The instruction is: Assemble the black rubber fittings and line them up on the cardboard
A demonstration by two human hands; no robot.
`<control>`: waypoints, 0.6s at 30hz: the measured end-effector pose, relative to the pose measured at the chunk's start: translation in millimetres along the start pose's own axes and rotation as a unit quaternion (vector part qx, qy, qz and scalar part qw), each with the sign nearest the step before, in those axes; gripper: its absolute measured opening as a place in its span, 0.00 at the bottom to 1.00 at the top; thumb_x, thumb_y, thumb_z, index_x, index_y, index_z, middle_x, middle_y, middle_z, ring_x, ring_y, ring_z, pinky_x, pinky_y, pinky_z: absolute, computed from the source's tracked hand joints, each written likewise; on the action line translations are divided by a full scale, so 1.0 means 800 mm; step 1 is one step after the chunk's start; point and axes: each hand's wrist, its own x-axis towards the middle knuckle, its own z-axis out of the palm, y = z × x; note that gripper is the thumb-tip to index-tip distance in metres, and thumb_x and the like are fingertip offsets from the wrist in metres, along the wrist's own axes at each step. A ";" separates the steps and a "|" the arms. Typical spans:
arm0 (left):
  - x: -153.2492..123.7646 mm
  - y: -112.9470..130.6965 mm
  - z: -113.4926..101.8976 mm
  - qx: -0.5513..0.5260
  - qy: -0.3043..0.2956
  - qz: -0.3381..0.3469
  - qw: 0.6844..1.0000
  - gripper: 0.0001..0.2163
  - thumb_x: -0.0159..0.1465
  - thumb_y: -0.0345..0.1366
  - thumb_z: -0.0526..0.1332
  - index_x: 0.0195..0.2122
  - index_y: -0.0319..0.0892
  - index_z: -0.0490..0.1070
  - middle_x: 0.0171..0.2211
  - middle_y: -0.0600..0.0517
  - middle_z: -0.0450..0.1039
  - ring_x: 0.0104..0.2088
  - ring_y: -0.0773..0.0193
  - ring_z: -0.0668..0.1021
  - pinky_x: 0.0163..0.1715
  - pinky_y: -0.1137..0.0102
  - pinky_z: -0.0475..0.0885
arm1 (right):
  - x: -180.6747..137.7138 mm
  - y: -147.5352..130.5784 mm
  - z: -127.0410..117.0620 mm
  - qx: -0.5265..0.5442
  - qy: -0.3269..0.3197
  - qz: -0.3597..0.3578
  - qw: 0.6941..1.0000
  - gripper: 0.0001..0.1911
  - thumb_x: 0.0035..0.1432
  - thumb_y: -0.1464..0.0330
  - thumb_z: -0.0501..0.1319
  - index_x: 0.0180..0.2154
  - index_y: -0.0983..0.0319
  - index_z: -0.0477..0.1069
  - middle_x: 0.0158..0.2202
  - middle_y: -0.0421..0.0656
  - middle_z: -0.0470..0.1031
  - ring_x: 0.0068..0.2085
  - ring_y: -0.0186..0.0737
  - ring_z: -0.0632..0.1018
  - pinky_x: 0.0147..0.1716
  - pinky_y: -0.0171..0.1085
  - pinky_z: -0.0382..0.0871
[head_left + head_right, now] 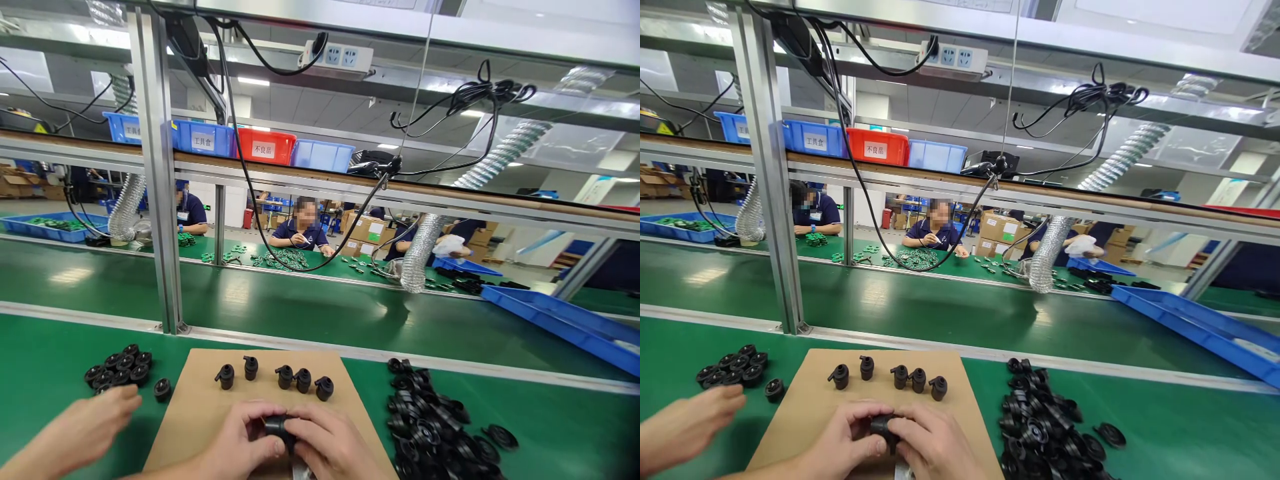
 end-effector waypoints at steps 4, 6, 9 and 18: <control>0.000 0.000 -0.001 0.060 -0.005 0.018 0.998 0.27 0.55 0.53 0.80 0.52 0.45 0.87 0.50 0.39 0.88 0.53 0.43 0.86 0.60 0.52 0.81 | -0.003 -0.003 0.004 0.017 -0.022 0.094 0.995 0.16 0.59 0.75 0.71 0.49 0.59 0.81 0.39 0.45 0.86 0.38 0.51 0.85 0.39 0.43 0.78; 0.000 0.002 0.001 0.075 -0.006 0.016 0.997 0.25 0.56 0.52 0.80 0.52 0.45 0.88 0.50 0.40 0.88 0.52 0.44 0.87 0.59 0.54 0.81 | -0.002 -0.008 0.005 0.037 -0.031 0.156 0.987 0.14 0.58 0.73 0.74 0.47 0.58 0.82 0.38 0.44 0.86 0.38 0.51 0.86 0.40 0.43 0.77; 0.001 0.009 0.003 0.063 0.002 0.024 0.998 0.25 0.56 0.53 0.80 0.51 0.46 0.88 0.49 0.41 0.89 0.51 0.45 0.87 0.56 0.57 0.83 | 0.002 -0.016 -0.002 0.068 -0.051 0.201 0.976 0.16 0.60 0.71 0.73 0.50 0.56 0.82 0.44 0.43 0.88 0.44 0.52 0.86 0.46 0.43 0.77; 0.001 0.015 0.003 0.096 -0.026 0.090 0.991 0.23 0.57 0.52 0.79 0.51 0.47 0.88 0.45 0.42 0.88 0.46 0.48 0.88 0.51 0.60 0.83 | 0.009 -0.025 -0.003 0.032 -0.053 0.250 0.966 0.13 0.70 0.60 0.62 0.35 0.57 0.78 0.30 0.43 0.81 0.32 0.47 0.80 0.33 0.41 0.67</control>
